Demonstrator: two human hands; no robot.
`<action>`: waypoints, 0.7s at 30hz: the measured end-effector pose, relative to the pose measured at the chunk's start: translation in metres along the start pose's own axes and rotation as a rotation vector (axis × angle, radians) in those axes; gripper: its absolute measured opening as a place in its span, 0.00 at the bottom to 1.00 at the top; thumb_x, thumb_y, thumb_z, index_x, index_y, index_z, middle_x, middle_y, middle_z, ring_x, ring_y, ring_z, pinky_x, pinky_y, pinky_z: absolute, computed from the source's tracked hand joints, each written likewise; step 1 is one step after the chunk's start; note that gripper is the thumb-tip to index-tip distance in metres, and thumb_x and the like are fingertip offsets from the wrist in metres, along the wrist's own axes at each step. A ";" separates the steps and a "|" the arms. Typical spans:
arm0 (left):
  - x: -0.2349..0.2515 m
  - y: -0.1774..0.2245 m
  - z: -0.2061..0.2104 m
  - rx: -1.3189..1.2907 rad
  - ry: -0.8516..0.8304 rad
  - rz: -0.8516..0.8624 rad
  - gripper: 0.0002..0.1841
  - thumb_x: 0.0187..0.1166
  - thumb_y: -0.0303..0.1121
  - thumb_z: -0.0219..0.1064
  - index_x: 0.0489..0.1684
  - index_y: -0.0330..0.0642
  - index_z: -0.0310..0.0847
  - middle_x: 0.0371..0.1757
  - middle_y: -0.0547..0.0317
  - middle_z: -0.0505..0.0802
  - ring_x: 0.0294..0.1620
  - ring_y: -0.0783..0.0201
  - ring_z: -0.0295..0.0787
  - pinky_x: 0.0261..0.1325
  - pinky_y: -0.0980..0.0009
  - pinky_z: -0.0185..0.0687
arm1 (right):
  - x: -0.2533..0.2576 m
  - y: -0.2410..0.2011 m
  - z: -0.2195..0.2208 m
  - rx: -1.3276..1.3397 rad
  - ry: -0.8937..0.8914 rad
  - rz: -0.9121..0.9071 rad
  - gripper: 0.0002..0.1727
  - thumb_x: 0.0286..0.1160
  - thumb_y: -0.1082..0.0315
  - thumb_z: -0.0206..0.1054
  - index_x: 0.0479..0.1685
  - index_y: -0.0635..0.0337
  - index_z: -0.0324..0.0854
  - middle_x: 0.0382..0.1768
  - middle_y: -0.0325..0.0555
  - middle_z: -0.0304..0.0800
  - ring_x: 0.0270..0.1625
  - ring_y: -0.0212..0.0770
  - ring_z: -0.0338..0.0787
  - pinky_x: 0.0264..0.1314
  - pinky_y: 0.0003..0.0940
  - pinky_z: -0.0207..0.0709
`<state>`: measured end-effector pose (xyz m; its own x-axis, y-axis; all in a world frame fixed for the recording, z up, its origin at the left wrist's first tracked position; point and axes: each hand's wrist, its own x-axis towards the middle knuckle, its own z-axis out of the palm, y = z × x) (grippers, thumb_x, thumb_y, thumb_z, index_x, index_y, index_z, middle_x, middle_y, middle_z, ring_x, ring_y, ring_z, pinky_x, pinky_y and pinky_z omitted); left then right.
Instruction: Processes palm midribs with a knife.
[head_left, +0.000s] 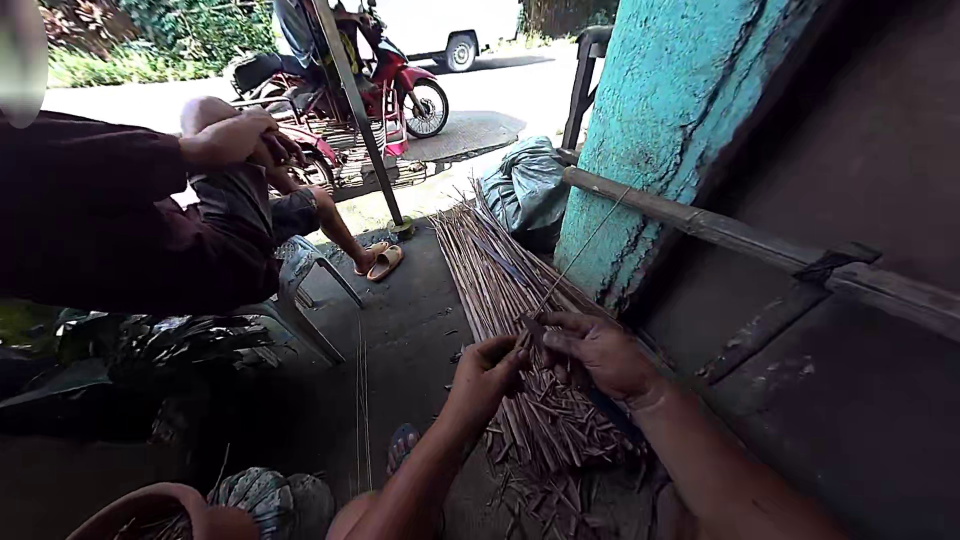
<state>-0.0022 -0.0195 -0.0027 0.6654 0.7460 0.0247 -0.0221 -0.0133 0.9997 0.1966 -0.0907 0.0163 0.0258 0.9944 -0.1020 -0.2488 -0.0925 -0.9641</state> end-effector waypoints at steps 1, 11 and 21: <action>0.001 0.000 0.001 0.011 0.003 -0.006 0.12 0.86 0.29 0.63 0.57 0.31 0.86 0.34 0.55 0.93 0.24 0.67 0.87 0.29 0.71 0.87 | 0.000 0.002 -0.002 0.029 -0.010 0.017 0.18 0.86 0.71 0.60 0.71 0.63 0.79 0.29 0.46 0.92 0.20 0.33 0.86 0.21 0.26 0.81; 0.006 -0.001 0.002 0.051 -0.056 0.002 0.10 0.85 0.31 0.65 0.52 0.33 0.89 0.32 0.57 0.93 0.21 0.69 0.85 0.25 0.74 0.83 | 0.000 -0.018 -0.039 0.075 0.340 -0.201 0.17 0.89 0.72 0.56 0.70 0.67 0.79 0.30 0.47 0.92 0.19 0.32 0.85 0.19 0.24 0.80; 0.001 -0.008 -0.001 0.153 -0.019 0.026 0.10 0.84 0.30 0.66 0.52 0.36 0.90 0.33 0.58 0.94 0.24 0.68 0.88 0.29 0.72 0.87 | 0.000 -0.003 -0.022 0.059 0.278 -0.137 0.15 0.87 0.72 0.57 0.66 0.68 0.81 0.28 0.45 0.91 0.18 0.32 0.85 0.18 0.25 0.80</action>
<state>-0.0016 -0.0179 -0.0110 0.6801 0.7315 0.0490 0.0735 -0.1345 0.9882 0.2186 -0.0917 0.0144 0.3249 0.9448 -0.0432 -0.2807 0.0527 -0.9584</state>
